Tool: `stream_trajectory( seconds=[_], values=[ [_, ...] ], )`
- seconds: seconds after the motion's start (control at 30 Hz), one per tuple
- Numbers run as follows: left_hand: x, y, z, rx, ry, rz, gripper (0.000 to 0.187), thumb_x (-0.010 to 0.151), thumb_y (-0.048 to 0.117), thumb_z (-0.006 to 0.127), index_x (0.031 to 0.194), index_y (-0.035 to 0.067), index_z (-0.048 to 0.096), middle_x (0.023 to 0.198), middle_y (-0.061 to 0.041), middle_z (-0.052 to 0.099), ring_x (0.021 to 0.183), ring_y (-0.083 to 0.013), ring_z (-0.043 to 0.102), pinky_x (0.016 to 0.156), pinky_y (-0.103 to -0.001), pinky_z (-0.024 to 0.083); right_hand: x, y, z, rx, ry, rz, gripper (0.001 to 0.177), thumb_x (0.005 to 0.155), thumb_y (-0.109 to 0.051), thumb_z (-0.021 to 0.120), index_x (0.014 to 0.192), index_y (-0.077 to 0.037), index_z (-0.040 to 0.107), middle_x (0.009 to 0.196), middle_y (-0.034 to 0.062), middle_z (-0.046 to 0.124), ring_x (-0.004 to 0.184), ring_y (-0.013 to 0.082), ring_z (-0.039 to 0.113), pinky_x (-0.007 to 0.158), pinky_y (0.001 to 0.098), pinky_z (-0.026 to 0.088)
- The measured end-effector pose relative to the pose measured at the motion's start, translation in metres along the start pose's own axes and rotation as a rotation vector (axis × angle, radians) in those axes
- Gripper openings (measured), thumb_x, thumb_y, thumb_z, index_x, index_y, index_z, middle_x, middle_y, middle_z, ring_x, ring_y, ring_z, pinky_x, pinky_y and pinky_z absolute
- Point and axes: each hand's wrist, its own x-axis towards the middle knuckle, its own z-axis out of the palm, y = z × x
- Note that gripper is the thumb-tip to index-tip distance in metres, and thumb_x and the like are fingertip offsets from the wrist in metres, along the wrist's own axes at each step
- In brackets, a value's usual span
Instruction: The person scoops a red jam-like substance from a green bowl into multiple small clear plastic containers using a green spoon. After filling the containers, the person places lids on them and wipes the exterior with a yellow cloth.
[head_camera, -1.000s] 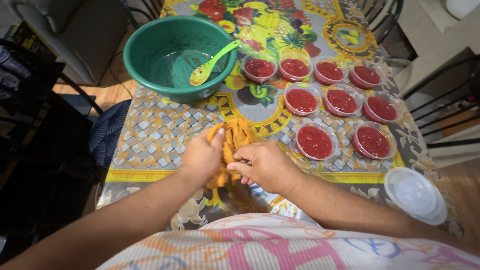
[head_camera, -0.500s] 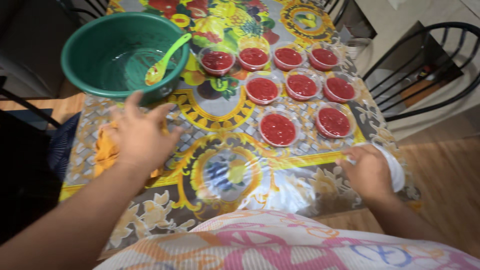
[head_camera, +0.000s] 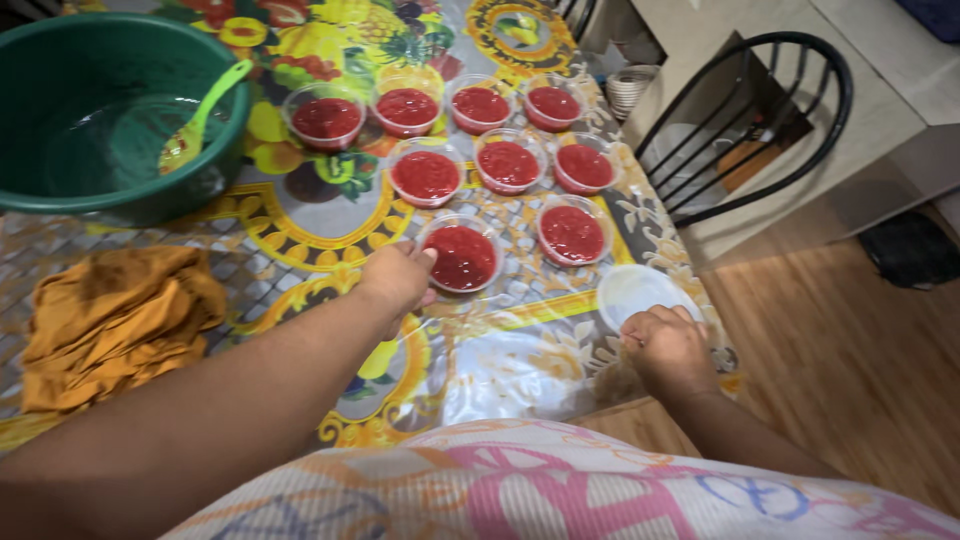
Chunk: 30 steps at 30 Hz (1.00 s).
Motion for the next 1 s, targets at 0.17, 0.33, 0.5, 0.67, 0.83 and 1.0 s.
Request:
stream_trajectory(
  seconds=[0.17, 0.33, 0.5, 0.67, 0.83, 1.0],
  values=[
    [0.001, -0.002, 0.015, 0.067, 0.076, -0.021, 0.036, 0.103, 0.021, 0.056, 0.135, 0.008, 0.064, 0.087, -0.008, 0.069, 0.068, -0.0162, 0.066, 0.060, -0.028, 0.057, 0.000, 0.003, -0.018, 0.000, 0.029, 0.008, 0.008, 0.079, -0.024, 0.077, 0.085, -0.020, 0.075, 0.094, -0.0015, 0.070, 0.105, 0.0237, 0.061, 0.094, 0.0460, 0.045],
    [0.005, -0.013, 0.017, -0.088, 0.091, -0.051, 0.037, 0.101, 0.011, 0.055, 0.138, 0.010, 0.058, 0.089, -0.014, 0.072, 0.068, -0.0170, 0.068, 0.061, -0.028, 0.059, 0.002, 0.000, -0.022, -0.002, -0.013, -0.090, 0.028, 0.068, -0.030, 0.082, 0.093, -0.017, 0.074, 0.099, 0.0023, 0.067, 0.107, 0.0266, 0.057, 0.092, 0.0474, 0.041],
    [0.008, -0.016, 0.018, -0.169, 0.106, -0.078, 0.039, 0.097, 0.000, 0.056, 0.135, 0.010, 0.056, 0.091, -0.014, 0.071, 0.074, -0.0178, 0.071, 0.063, -0.027, 0.060, 0.006, -0.002, -0.016, -0.036, -0.038, -0.155, 0.019, 0.075, -0.026, 0.078, 0.092, -0.019, 0.074, 0.098, -0.0008, 0.068, 0.107, 0.0233, 0.058, 0.096, 0.0445, 0.040],
    [0.006, -0.014, 0.012, -0.181, 0.087, -0.081, 0.033, 0.098, 0.001, 0.057, 0.131, 0.009, 0.058, 0.091, -0.013, 0.071, 0.074, -0.0174, 0.071, 0.065, -0.026, 0.061, 0.006, -0.002, -0.018, -0.015, -0.029, -0.096, 0.008, 0.079, -0.024, 0.076, 0.085, -0.021, 0.075, 0.094, -0.0047, 0.069, 0.104, 0.0205, 0.059, 0.097, 0.0424, 0.040],
    [0.003, -0.014, 0.008, -0.179, 0.080, -0.061, 0.033, 0.097, -0.002, 0.057, 0.128, 0.007, 0.060, 0.094, -0.013, 0.070, 0.075, -0.0183, 0.072, 0.066, -0.027, 0.063, 0.005, -0.005, -0.031, 0.006, 0.008, -0.043, 0.007, 0.077, -0.022, 0.077, 0.083, -0.020, 0.075, 0.095, -0.0035, 0.068, 0.105, 0.0213, 0.059, 0.095, 0.0439, 0.037],
    [0.000, -0.022, -0.006, -0.146, 0.073, -0.044, 0.031, 0.097, 0.000, 0.057, 0.128, 0.006, 0.059, 0.097, -0.013, 0.070, 0.075, -0.0191, 0.071, 0.067, -0.029, 0.062, 0.006, -0.001, -0.039, 0.264, 0.129, -0.171, 0.013, 0.071, -0.014, 0.079, 0.081, -0.013, 0.070, 0.109, 0.0034, 0.068, 0.112, 0.0253, 0.059, 0.097, 0.0409, 0.043]
  ],
)
